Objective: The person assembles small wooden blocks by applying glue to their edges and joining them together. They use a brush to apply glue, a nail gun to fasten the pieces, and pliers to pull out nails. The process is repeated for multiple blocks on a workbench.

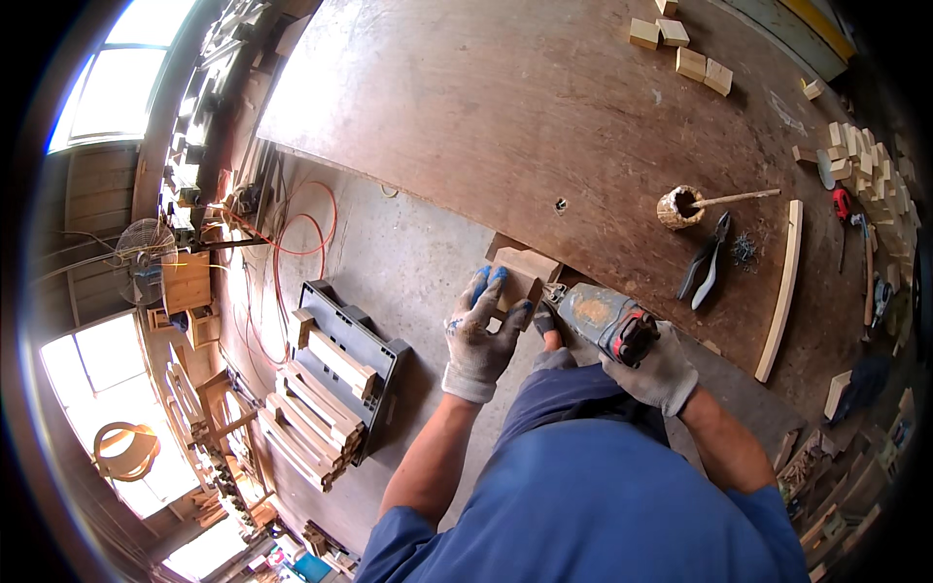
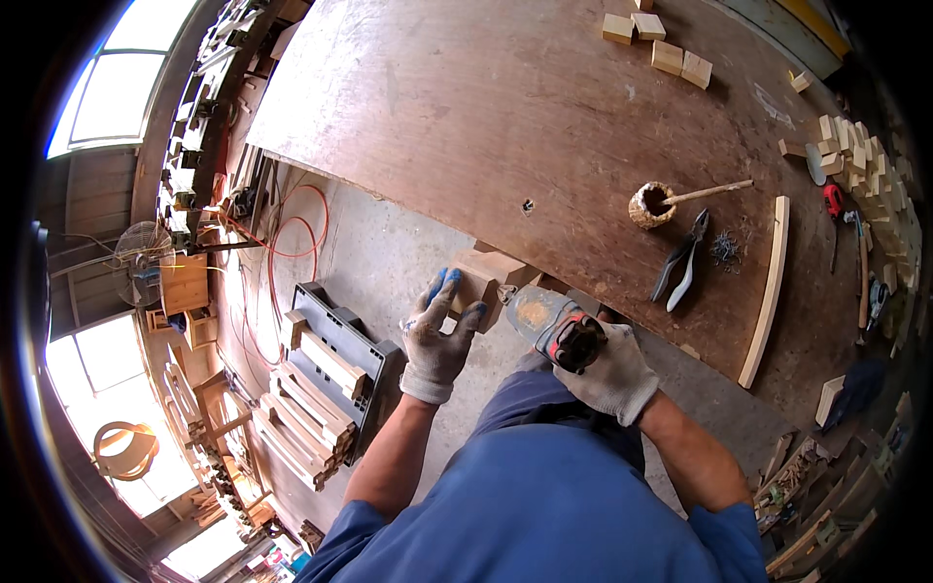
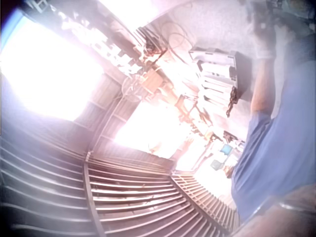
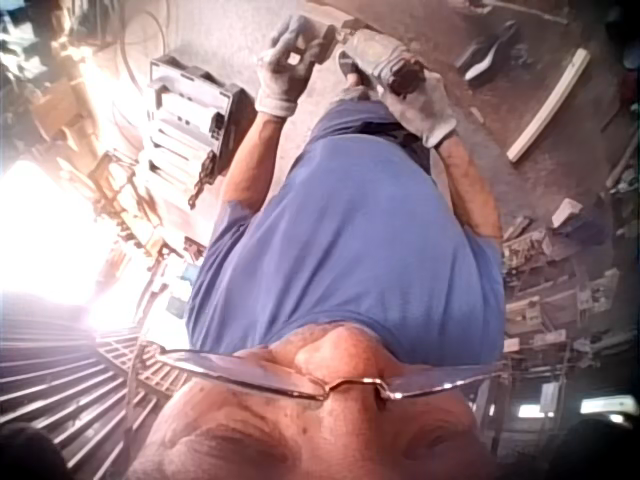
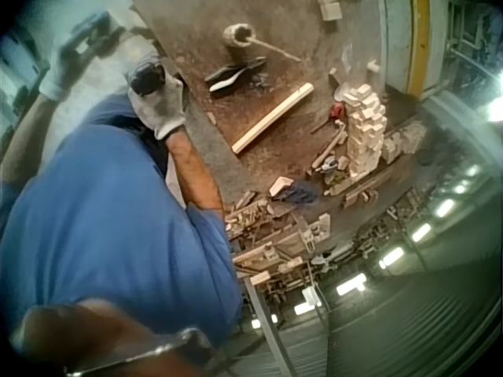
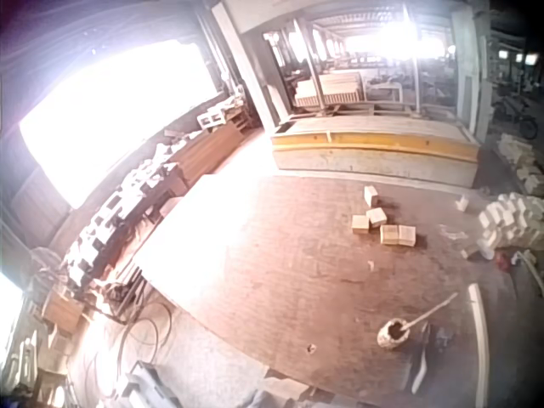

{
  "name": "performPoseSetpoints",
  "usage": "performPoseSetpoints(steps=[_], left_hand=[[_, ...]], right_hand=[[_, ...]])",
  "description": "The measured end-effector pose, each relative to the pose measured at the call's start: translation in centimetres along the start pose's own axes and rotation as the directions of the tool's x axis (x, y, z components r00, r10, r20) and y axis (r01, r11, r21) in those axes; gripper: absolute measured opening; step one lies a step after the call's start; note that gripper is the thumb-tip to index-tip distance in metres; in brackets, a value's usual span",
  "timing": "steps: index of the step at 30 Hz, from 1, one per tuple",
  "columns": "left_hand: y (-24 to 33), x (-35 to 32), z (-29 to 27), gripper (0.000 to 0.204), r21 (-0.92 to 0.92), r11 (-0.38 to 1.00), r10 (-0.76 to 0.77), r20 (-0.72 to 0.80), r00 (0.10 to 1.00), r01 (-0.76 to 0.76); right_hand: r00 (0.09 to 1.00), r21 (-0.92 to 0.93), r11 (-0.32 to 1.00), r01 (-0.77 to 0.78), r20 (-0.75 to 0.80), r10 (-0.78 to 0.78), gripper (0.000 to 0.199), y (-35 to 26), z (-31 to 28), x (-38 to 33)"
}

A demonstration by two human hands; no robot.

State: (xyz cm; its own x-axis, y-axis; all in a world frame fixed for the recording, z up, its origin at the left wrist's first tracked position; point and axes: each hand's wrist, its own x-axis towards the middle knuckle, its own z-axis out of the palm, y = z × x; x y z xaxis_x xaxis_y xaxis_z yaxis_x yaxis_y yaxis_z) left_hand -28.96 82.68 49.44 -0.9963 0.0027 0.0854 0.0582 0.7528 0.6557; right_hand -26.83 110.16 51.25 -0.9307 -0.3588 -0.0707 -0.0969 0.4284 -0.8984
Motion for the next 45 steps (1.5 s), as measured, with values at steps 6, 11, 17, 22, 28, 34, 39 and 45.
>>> performPoseSetpoints(steps=[6, 11, 17, 22, 28, 34, 39, 45], left_hand=[[-0.1, 0.0, 0.1, 0.056, -0.062, 0.998, -0.027, 0.004, 1.0, 0.027], [-0.4, 0.0, 0.2, 0.056, -0.059, 0.998, -0.017, 0.004, 1.0, 0.017], [-0.3, 0.0, 0.2, 0.056, -0.053, 0.998, -0.017, 0.004, 1.0, 0.017], [0.0, 0.0, 0.1, 0.056, -0.041, 0.999, -0.033, 0.007, 0.999, 0.033], [-0.1, 0.1, 0.2, 0.056, -0.04, 0.999, -0.019, 0.0, 1.0, 0.019], [-0.2, 0.1, 0.2, 0.056, -0.036, 0.999, -0.015, -0.002, 1.0, 0.015], [-0.2, 0.0, 0.3, 0.056, -0.049, 0.999, -0.011, -0.012, 1.0, 0.01], [-0.2, -0.1, 0.3, 0.056, -0.048, 0.998, -0.026, -0.012, 1.0, 0.026]], right_hand=[[0.999, -0.049, 0.998, 0.045, 0.01, -0.044, 0.022, 0.1, -0.1, 0.1], [1.0, -0.021, 0.999, 0.026, -0.002, -0.026, 0.023, -0.8, -0.4, 0.3], [0.999, -0.062, 0.997, 0.049, 0.015, -0.048, 0.023, -0.1, -0.2, 0.0], [1.0, 0.023, 1.0, 0.005, 0.024, -0.005, 0.022, -0.3, -0.3, 0.1], [1.0, -0.011, 1.0, -0.001, -0.019, 0.001, 0.017, -0.5, 0.0, 0.2], [0.999, 0.036, 0.999, -0.038, 0.022, 0.037, 0.016, -0.7, -0.1, 0.8], [0.996, 0.081, 0.993, -0.081, 0.028, 0.079, 0.021, -0.7, -0.1, 0.8], [0.998, 0.064, 0.997, -0.045, -0.032, 0.047, 0.021, -0.4, 0.4, 0.8]])
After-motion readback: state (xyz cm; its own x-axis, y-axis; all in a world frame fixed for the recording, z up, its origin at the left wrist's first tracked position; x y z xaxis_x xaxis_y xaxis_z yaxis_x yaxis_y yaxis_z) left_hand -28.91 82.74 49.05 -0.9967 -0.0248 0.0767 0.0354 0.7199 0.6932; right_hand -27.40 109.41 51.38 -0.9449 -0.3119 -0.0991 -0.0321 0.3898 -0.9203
